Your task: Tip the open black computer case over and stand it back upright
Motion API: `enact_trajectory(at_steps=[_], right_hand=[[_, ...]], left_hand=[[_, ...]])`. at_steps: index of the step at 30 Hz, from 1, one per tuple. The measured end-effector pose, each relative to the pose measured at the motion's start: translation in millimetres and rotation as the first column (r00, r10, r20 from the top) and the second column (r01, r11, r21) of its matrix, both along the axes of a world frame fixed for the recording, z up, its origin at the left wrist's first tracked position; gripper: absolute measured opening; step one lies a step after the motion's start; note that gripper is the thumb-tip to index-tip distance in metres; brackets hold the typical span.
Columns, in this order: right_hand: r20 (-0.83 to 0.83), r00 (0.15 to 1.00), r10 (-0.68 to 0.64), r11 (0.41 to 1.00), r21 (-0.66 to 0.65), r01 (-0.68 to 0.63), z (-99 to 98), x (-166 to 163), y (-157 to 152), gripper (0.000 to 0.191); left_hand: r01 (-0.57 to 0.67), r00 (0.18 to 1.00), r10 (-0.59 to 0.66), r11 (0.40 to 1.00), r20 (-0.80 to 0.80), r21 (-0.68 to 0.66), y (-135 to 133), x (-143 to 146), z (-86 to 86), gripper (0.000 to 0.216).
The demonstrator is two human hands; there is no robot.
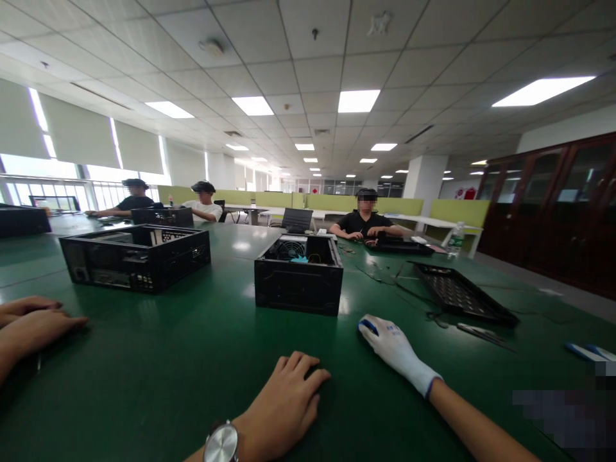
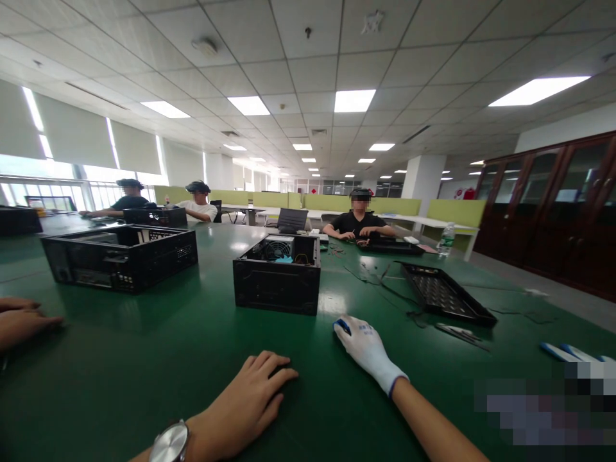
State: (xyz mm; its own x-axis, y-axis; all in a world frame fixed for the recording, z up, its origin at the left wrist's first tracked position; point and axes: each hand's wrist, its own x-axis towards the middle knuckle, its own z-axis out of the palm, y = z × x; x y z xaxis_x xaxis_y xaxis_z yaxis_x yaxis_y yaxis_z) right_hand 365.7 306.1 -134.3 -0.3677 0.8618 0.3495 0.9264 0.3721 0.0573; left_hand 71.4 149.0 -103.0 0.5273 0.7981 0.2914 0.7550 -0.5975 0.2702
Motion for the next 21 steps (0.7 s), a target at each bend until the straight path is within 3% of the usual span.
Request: enact_trajectory(at_steps=[5, 11, 21], right_hand=[[0.168, 0.985, 0.034, 0.999, 0.004, -0.035, -0.6, 2, -2, 0.044], [-0.166, 0.985, -0.043, 0.995, -0.095, 0.027, 3.5, -2, -3, 0.036], [-0.218, 0.971, -0.095, 0.985, -0.162, 0.060, 19.0, -11, -14, 0.042]], left_hand=[[-0.006, 1.000, 0.006, 1.000, -0.019, -0.002, 0, 0, 2.1, 0.035], [-0.015, 0.999, 0.014, 1.000, -0.037, -0.028, 0, 1, 5.6, 0.040], [-0.001, 1.000, 0.000, 1.000, -0.026, -0.018, 1, 1, 0.7, 0.037]])
